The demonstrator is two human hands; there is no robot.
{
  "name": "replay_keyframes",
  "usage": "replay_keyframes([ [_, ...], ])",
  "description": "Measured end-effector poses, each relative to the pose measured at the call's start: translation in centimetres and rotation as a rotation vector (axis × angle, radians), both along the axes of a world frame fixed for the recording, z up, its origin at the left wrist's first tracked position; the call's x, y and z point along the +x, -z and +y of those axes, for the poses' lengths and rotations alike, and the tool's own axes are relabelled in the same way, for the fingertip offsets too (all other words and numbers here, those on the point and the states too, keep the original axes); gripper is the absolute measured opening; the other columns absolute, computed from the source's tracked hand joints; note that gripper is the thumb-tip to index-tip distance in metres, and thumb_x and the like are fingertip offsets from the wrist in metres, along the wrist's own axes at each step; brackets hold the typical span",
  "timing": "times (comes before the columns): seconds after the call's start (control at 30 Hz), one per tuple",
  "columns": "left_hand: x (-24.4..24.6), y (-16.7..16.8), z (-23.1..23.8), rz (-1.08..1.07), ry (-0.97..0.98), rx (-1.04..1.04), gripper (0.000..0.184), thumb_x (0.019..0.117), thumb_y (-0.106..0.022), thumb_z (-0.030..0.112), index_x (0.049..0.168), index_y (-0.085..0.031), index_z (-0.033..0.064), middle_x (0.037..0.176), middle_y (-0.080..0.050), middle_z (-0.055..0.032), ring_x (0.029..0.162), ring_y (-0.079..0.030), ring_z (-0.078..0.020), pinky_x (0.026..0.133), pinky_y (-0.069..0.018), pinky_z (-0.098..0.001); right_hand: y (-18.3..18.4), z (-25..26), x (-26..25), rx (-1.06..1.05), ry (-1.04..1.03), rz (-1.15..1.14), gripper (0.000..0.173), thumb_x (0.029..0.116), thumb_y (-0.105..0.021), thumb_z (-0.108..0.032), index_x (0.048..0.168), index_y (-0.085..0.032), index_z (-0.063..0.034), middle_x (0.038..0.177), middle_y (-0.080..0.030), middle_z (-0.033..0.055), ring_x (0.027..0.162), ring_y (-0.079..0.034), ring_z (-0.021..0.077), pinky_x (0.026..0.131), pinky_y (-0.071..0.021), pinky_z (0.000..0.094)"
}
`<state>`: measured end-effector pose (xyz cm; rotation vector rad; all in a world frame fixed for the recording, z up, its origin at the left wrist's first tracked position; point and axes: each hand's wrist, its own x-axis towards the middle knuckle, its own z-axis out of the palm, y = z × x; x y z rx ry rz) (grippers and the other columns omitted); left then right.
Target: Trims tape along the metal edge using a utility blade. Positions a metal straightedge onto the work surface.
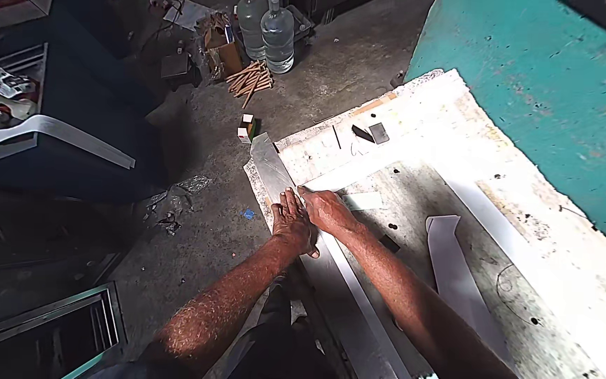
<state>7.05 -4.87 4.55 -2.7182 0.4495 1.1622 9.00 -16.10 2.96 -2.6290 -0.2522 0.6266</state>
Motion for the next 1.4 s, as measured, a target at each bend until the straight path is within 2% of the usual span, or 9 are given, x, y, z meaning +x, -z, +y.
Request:
replay_keyframes([
  [0.23,0.1,-0.2,0.0,0.005,0.021,0.019,0.155,0.0616,-0.079,0.078,0.160,0.004,-0.0074,0.167,0.011,-0.0333,0.157,0.001,-0.0475,0.120,-0.0150,-0.0665,-0.1,0.0,-0.8,-0.012,0.002,0.004,0.047,0.1062,-0.042,-0.018,0.152,-0.052,-0.0158,0.120,-0.070,0.0188,0.117,-0.066,0.0371,0.100,-0.0501,0.0543],
  [0.33,0.1,-0.2,-0.1,0.002,0.027,0.011,0.151,0.0634,-0.079,0.076,0.160,0.000,-0.0083,0.166,0.011,-0.0340,0.156,0.000,-0.0491,0.119,-0.0165,-0.0674,-0.2,-0.5,-1.5,-0.035,-0.013,0.009,0.048,0.1052,-0.042,-0.018,0.152,-0.052,-0.0181,0.118,-0.071,0.0179,0.113,-0.067,0.0373,0.097,-0.0515,0.0559],
  [0.77,-0.1,0.3,-0.1,-0.025,0.013,-0.015,0.152,0.0606,-0.081,0.076,0.161,-0.002,-0.0064,0.166,0.009,-0.0346,0.155,0.001,-0.0502,0.117,-0.0166,-0.0705,-0.3,-0.5,-3.7,-0.069,-0.007,-0.015,0.048,0.1053,-0.039,-0.016,0.152,-0.052,-0.0184,0.111,-0.072,0.0177,0.104,-0.070,0.0371,0.089,-0.0545,0.0548],
  [1.0,0.0,-0.3,-0.2,0.002,0.006,0.008,0.148,0.0636,-0.080,0.076,0.161,-0.005,-0.0074,0.166,0.013,-0.0345,0.156,0.003,-0.0494,0.119,-0.0135,-0.0681,-1.1,-1.2,-4.9,-0.096,-0.046,0.022,0.050,0.1051,-0.040,-0.015,0.153,-0.050,-0.0195,0.115,-0.072,0.0176,0.105,-0.070,0.0375,0.088,-0.0547,0.0557],
  [1.17,-0.1,0.1,-0.1,0.000,0.002,0.005,0.152,0.0629,-0.080,0.077,0.160,0.000,-0.0079,0.165,0.016,-0.0339,0.156,0.006,-0.0490,0.119,-0.0131,-0.0699,-1.3,-1.6,-6.2,-0.094,-0.039,0.051,0.052,0.1041,-0.041,-0.014,0.155,-0.048,-0.0207,0.112,-0.072,0.0185,0.103,-0.070,0.0384,0.085,-0.0549,0.0560],
  [1.27,-0.1,0.5,-0.1,-0.013,0.007,0.006,0.150,0.0622,-0.080,0.076,0.161,-0.003,-0.0068,0.165,0.017,-0.0348,0.155,0.007,-0.0500,0.117,-0.0143,-0.0712,-1.0,-2.0,-7.2,-0.091,-0.036,0.025,0.052,0.1033,-0.042,-0.014,0.155,-0.048,-0.0205,0.109,-0.072,0.0177,0.099,-0.071,0.0379,0.081,-0.0557,0.0550],
  [1.4,-0.1,0.9,-0.2,-0.018,-0.034,0.014,0.158,0.0590,-0.083,0.076,0.160,0.007,-0.0070,0.165,0.020,-0.0328,0.156,0.007,-0.0480,0.119,-0.0147,-0.0679,-1.2,-2.5,-8.8,-0.092,-0.034,0.041,0.054,0.1032,-0.041,-0.014,0.157,-0.046,-0.0197,0.109,-0.073,0.0178,0.097,-0.071,0.0382,0.080,-0.0554,0.0547],
])
